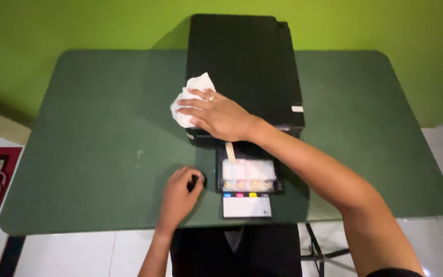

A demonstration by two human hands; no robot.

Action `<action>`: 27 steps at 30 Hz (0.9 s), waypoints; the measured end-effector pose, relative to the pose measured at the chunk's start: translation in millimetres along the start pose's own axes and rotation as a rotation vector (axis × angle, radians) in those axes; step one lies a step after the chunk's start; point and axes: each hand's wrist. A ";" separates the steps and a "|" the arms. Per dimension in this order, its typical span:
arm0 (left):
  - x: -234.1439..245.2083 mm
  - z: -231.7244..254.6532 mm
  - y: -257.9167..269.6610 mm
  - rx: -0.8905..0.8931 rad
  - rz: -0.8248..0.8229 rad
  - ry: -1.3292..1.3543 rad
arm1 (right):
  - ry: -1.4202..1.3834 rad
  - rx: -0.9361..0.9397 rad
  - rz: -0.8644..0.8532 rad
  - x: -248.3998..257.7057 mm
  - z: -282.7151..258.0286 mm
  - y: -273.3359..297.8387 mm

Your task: The person wipes the exterior and interior of a black printer with a white cloth. They open and close the top lid and front cover, wipe the top, sides, and front, then open the ink cartridge cover to wipe the cartridge area before closing it.

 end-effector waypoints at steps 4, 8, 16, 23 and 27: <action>-1.9 -4.2 8.0 0.008 -0.033 -0.007 | -0.042 0.027 0.058 8.6 -6.8 35.4; -1.5 -6.1 13.8 0.027 -0.034 0.038 | -0.003 -0.018 0.100 29.6 7.1 83.4; -5.9 -6.5 14.5 0.139 -0.034 0.143 | 0.151 -0.295 0.205 39.6 0.1 186.1; -14.7 11.1 13.9 -0.077 -0.088 0.317 | 0.122 -0.292 0.118 12.2 -31.0 189.6; -16.7 23.2 10.8 0.012 -0.091 0.369 | 0.074 -0.267 0.120 1.5 -39.4 165.9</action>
Point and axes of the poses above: each hand's wrist, its own y-axis away from the middle knuckle, its own x-axis out of the back of the hand, z = x × y, and after that the axes turned 13 degrees about -x, right-handed
